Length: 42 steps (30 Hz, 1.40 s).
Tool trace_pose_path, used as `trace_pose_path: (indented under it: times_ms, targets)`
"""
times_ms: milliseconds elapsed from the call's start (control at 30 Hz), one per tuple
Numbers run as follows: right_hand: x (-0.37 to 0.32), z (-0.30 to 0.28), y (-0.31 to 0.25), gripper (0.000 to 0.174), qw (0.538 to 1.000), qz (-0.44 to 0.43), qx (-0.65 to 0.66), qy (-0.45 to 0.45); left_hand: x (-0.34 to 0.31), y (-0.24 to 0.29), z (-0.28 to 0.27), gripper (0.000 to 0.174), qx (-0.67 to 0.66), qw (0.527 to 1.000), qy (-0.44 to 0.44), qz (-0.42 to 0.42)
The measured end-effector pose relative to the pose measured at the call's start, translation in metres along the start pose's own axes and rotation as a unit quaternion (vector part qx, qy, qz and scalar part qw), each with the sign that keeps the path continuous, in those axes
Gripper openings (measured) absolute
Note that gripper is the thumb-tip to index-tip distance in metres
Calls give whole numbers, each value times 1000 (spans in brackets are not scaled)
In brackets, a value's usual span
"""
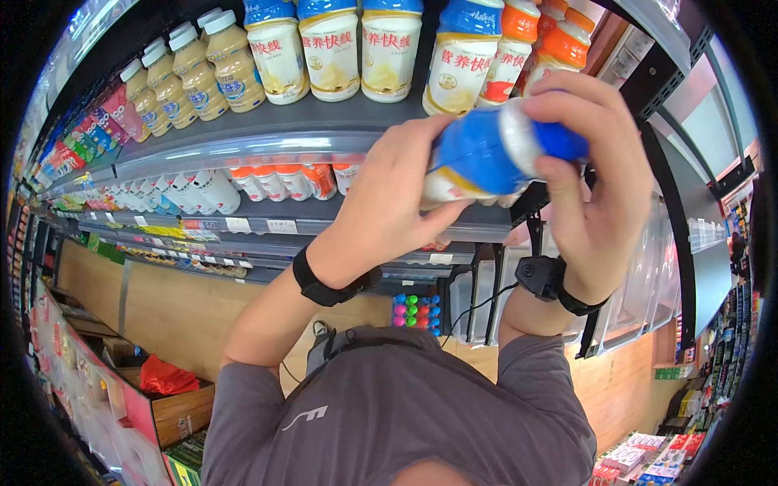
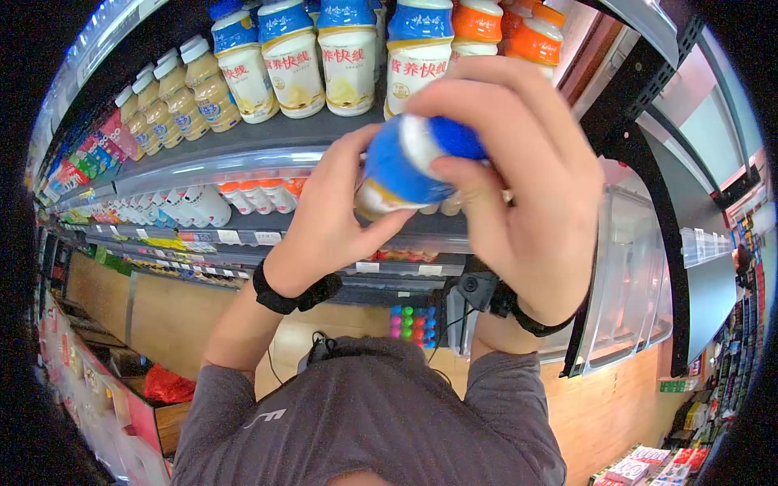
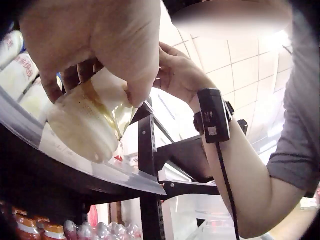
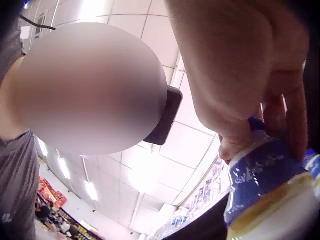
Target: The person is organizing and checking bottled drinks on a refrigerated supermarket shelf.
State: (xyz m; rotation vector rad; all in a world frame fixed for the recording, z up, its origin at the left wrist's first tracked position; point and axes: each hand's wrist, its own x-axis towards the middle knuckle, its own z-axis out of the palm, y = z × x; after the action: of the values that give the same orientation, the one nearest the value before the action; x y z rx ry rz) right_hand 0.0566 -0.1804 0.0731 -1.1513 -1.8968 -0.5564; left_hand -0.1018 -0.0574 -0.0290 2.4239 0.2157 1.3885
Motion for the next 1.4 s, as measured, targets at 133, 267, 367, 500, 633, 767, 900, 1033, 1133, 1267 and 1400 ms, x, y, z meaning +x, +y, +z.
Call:
trace_pose_path:
  times_ms: [133, 267, 367, 500, 633, 767, 900, 1033, 1133, 1267, 1400]
  targets:
    - [27, 7, -11, 44, 993, 7, 28, -115, -25, -8, -9, 75, -40, 996, 17, -82]
    - [45, 10, 3, 54, 983, 80, 52, -154, -60, -12, -21, 74, -107, 980, 32, -164]
    - [68, 26, 31, 36, 981, 26, -193, -12, -78, -11, -35, 74, -78, 983, 16, -164]
    - [91, 39, 26, 67, 966, 85, -241, -45, -91, -14, -37, 76, -114, 980, 11, -165]
    - [100, 34, 66, 77, 963, 101, -201, -150, -96, -10, -35, 75, -116, 977, 7, -179]
    - [101, 43, 69, 77, 952, 111, -239, -156, -100, -10, -34, 74, -114, 976, -5, -187]
    - [111, 59, 83, 78, 922, 139, -316, -176, -102, -8, -32, 71, -129, 971, -15, -202]
    - [117, 78, 96, 80, 917, 108, -347, -167, -102, -6, -34, 68, -129, 972, -14, -196]
    - [124, 90, 121, 81, 922, 99, -330, -175, -104, -6, -37, 68, -137, 970, -16, -202]
    - [138, 99, 122, 72, 896, 135, -349, -238, -110, -8, -38, 67, -148, 965, -11, -219]
    - [138, 114, 136, 53, 896, 110, -393, -174, -113, -10, -41, 67, -146, 962, -21, -229]
